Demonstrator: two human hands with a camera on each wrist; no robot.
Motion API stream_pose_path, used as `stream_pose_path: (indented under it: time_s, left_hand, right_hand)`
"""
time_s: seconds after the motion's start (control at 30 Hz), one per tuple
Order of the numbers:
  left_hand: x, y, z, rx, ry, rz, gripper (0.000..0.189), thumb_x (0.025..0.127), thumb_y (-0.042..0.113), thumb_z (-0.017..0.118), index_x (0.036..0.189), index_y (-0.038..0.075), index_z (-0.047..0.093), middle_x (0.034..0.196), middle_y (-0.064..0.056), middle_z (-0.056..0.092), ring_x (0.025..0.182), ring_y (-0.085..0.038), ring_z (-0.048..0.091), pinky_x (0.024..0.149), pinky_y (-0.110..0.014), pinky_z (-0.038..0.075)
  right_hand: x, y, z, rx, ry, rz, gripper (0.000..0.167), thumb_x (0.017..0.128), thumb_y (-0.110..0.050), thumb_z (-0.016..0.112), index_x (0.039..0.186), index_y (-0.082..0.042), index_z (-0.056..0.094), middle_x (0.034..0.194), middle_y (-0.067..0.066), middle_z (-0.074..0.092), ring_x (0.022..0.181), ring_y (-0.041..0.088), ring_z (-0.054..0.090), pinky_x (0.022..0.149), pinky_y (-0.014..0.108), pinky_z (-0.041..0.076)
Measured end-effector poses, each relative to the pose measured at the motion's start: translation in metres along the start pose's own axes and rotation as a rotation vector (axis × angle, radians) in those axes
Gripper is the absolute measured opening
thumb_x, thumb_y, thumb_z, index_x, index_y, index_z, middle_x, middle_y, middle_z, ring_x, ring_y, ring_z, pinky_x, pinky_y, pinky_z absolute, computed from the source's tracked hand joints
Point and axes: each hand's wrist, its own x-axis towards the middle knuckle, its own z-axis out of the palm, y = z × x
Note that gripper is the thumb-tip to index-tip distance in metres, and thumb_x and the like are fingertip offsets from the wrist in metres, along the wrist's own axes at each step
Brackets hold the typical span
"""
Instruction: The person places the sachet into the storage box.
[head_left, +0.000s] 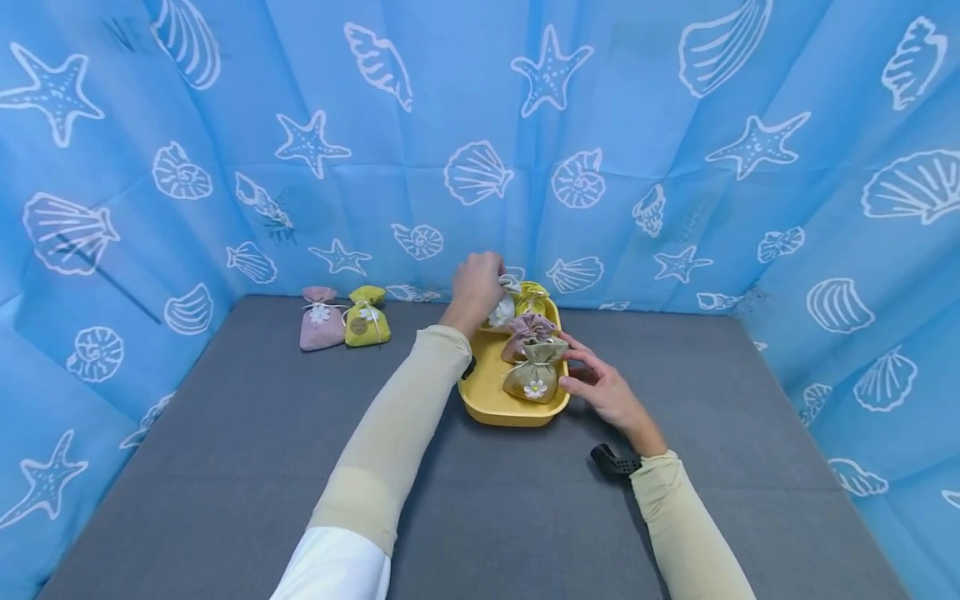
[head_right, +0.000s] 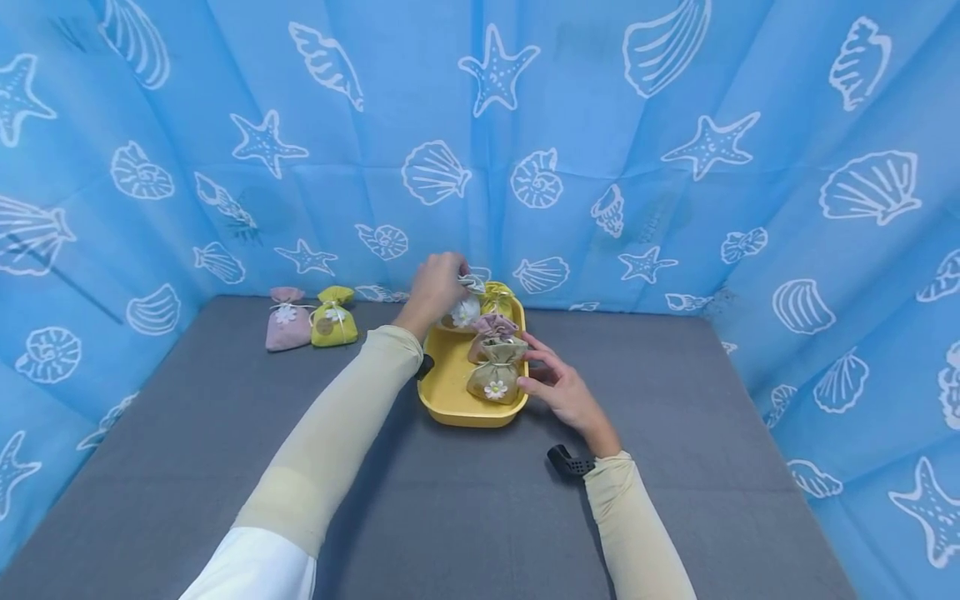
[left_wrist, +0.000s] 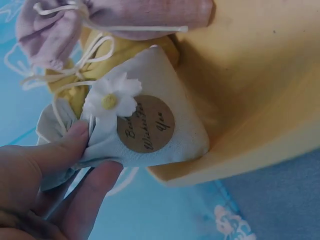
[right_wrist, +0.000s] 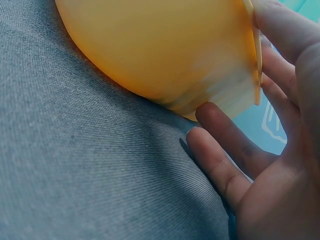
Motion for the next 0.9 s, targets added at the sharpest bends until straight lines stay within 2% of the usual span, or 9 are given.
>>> stream_pose_path:
  time_s: [0.07,0.17,0.27,0.4,0.57,0.67,0.73,0.8,0.9]
  left_hand:
    - [0.002,0.0,0.002,-0.015,-0.007,-0.007,0.018,0.091,-0.006,0.064,0.095,0.011,0.068,0.098,-0.004,0.072,0.08,-0.018,0.061,0.067,-0.029,0.049]
    - [0.004,-0.003,0.005,-0.062,-0.04,-0.029,0.032,0.092,-0.012,0.054,0.076,0.013,0.042,0.073,0.0,0.043,0.064,-0.014,0.034,0.058,-0.028,0.03]
    - [0.006,-0.006,0.007,-0.082,-0.085,-0.066,0.042,0.092,-0.01,0.056,0.075,0.016,0.028,0.074,0.0,0.025,0.065,-0.016,0.026,0.058,-0.029,0.027]
    - [0.007,-0.008,0.008,-0.069,-0.135,-0.104,0.038,0.092,-0.005,0.063,0.072,0.016,0.037,0.075,0.001,0.034,0.068,-0.016,0.037,0.059,-0.029,0.035]
    - [0.008,-0.01,0.01,-0.07,-0.192,-0.1,0.046,0.092,-0.009,0.056,0.069,0.016,0.025,0.07,0.001,0.018,0.061,-0.015,0.023,0.052,-0.027,0.028]
    - [0.005,-0.01,0.008,-0.074,-0.184,-0.099,0.032,0.093,-0.008,0.057,0.072,0.013,0.045,0.072,0.0,0.043,0.066,-0.015,0.043,0.058,-0.028,0.042]
    - [0.004,-0.009,0.005,-0.071,-0.178,-0.094,0.017,0.092,-0.005,0.062,0.088,0.011,0.061,0.092,-0.003,0.063,0.083,-0.018,0.059,0.072,-0.03,0.053]
    - [0.003,-0.006,0.001,-0.062,-0.172,-0.081,0.024,0.09,-0.002,0.068,0.11,0.012,0.068,0.119,-0.004,0.068,0.108,-0.023,0.064,0.091,-0.037,0.056]
    - [0.003,-0.003,-0.005,-0.053,-0.179,-0.051,0.033,0.089,0.002,0.072,0.119,0.014,0.069,0.123,-0.003,0.069,0.113,-0.026,0.064,0.097,-0.042,0.055]
  right_hand:
    - [0.001,-0.001,0.001,0.004,0.0,-0.006,0.036,0.1,-0.017,0.066,0.134,-0.008,0.059,0.17,0.0,0.027,0.133,0.038,0.052,0.098,0.016,0.048]
    - [0.002,-0.003,0.002,0.011,-0.002,-0.015,0.037,0.1,-0.016,0.066,0.135,-0.008,0.059,0.17,0.001,0.027,0.132,0.038,0.053,0.098,0.016,0.048]
    - [0.003,-0.003,0.002,0.013,-0.001,-0.021,0.036,0.1,-0.015,0.066,0.135,-0.007,0.059,0.17,0.002,0.027,0.131,0.037,0.053,0.098,0.016,0.048]
    - [0.004,-0.003,0.002,0.014,-0.002,-0.023,0.036,0.1,-0.014,0.065,0.135,-0.006,0.058,0.17,0.002,0.027,0.132,0.037,0.052,0.098,0.017,0.048]
    - [0.004,-0.003,0.002,0.009,-0.011,-0.022,0.036,0.1,-0.014,0.065,0.135,-0.007,0.059,0.17,0.002,0.027,0.134,0.038,0.051,0.1,0.02,0.048]
    - [0.003,-0.002,0.003,0.002,-0.011,-0.022,0.035,0.1,-0.015,0.066,0.134,-0.009,0.059,0.17,0.0,0.028,0.135,0.036,0.049,0.101,0.022,0.048]
    - [0.003,-0.002,0.003,0.0,-0.01,-0.023,0.035,0.1,-0.016,0.066,0.134,-0.009,0.059,0.17,0.0,0.028,0.135,0.035,0.049,0.101,0.022,0.048]
    - [0.002,-0.001,0.002,-0.005,-0.005,-0.024,0.034,0.1,-0.015,0.065,0.134,-0.009,0.059,0.17,0.001,0.028,0.134,0.034,0.051,0.1,0.02,0.048]
    - [0.0,0.0,0.0,-0.006,-0.002,-0.022,0.035,0.101,-0.015,0.065,0.134,-0.008,0.059,0.17,0.002,0.027,0.132,0.034,0.052,0.098,0.017,0.048]
